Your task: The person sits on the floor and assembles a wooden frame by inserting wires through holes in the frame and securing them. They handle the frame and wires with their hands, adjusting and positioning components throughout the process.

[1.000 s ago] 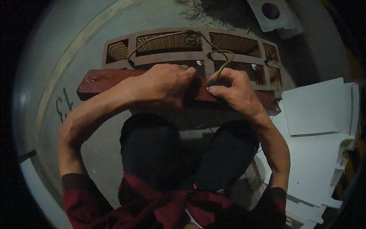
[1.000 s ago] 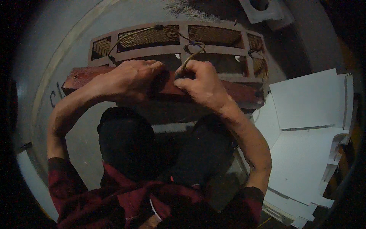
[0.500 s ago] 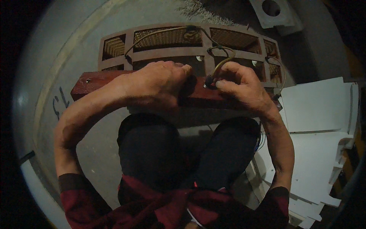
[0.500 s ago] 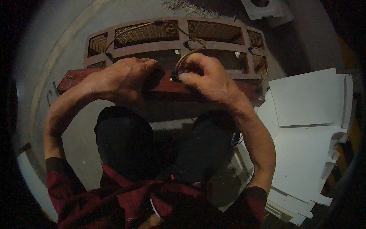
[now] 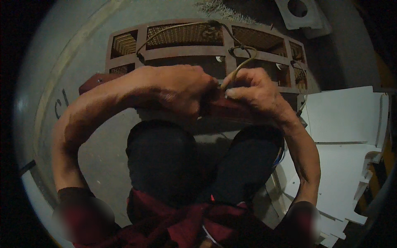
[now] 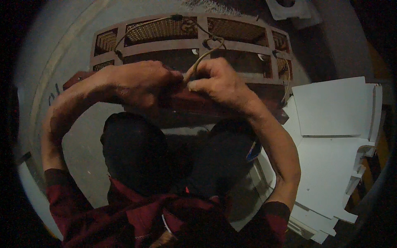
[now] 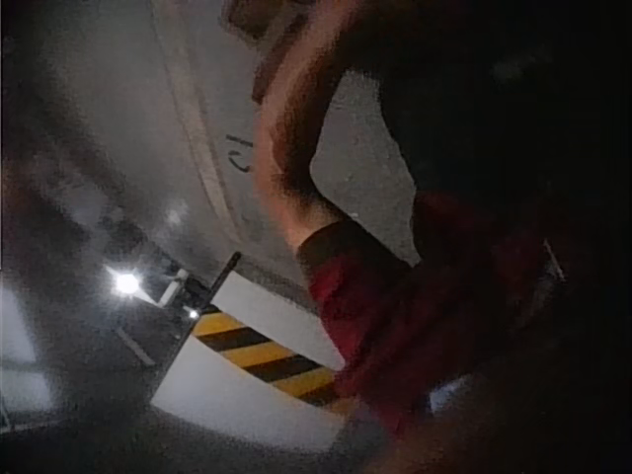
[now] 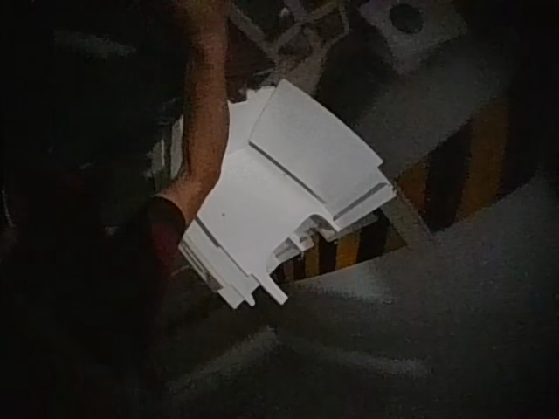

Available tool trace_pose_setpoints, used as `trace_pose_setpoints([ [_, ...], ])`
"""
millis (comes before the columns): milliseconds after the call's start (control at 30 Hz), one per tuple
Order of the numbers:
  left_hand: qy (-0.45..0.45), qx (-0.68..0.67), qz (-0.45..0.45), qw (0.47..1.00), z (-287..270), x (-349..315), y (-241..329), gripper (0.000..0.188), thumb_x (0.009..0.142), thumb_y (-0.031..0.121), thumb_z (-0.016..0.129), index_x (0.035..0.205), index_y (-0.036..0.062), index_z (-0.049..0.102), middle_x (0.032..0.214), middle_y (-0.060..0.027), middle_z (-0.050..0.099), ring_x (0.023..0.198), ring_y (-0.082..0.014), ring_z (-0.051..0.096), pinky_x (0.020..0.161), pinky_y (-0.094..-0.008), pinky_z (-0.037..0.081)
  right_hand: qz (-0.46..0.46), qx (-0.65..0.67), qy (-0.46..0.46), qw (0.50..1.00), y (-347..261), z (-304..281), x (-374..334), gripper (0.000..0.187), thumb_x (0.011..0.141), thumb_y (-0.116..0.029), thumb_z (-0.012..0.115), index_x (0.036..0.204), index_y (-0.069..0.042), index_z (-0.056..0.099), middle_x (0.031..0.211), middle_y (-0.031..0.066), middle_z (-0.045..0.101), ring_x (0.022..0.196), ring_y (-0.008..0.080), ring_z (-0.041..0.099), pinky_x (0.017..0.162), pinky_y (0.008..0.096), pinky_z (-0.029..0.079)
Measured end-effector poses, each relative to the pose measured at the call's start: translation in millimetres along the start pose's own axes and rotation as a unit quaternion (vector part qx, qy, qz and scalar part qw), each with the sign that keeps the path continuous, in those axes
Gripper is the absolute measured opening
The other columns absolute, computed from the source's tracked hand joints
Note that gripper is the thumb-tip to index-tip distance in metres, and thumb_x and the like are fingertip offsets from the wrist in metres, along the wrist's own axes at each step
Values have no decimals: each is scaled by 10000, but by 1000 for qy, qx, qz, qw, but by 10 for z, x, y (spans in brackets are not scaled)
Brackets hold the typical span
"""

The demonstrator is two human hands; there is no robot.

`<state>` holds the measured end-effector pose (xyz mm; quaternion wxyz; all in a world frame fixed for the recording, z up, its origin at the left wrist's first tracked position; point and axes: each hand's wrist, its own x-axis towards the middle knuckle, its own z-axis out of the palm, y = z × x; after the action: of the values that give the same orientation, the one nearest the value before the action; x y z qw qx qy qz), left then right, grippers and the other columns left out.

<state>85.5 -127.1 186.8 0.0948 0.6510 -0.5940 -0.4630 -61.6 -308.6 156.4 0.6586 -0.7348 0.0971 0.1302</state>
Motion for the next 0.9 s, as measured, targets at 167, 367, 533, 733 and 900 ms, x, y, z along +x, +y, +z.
trace_pose_setpoints([
  [167,-22,-43,11,999,18,-38,17,451,684,179,762,1059,-22,616,892,-213,672,866,-383,676,750,-448,519,84,148,-7,985,-70,-25,-61,222,850,-59,629,1047,42,651,944,75,664,857,108,605,781,264,498],
  [367,35,-23,53,998,156,-43,-43,345,708,136,700,1001,-42,655,860,-225,694,815,-357,694,694,-427,537,122,-136,-2,983,-61,8,-105,334,917,-270,659,1053,35,644,961,90,673,863,142,618,780,311,508],
  [533,-42,-73,13,996,155,8,-31,458,711,147,729,1114,-39,616,897,-220,683,837,-361,679,733,-440,527,21,-180,13,983,145,74,-81,314,862,-259,676,863,55,665,774,152,662,727,183,620,663,351,489],
  [733,-118,-96,28,988,98,47,-21,584,699,99,679,1260,-13,562,908,-197,680,832,-339,669,738,-439,520,-209,-252,66,943,-275,-326,50,243,960,-221,602,920,11,660,854,55,654,767,137,617,706,273,513],
  [900,-116,-33,8,993,137,109,52,524,730,119,672,1231,2,568,981,-214,679,900,-359,673,758,-468,513,-43,62,87,993,-331,-603,143,312,1035,-311,525,1008,-20,633,909,76,664,855,165,645,813,317,561],
])
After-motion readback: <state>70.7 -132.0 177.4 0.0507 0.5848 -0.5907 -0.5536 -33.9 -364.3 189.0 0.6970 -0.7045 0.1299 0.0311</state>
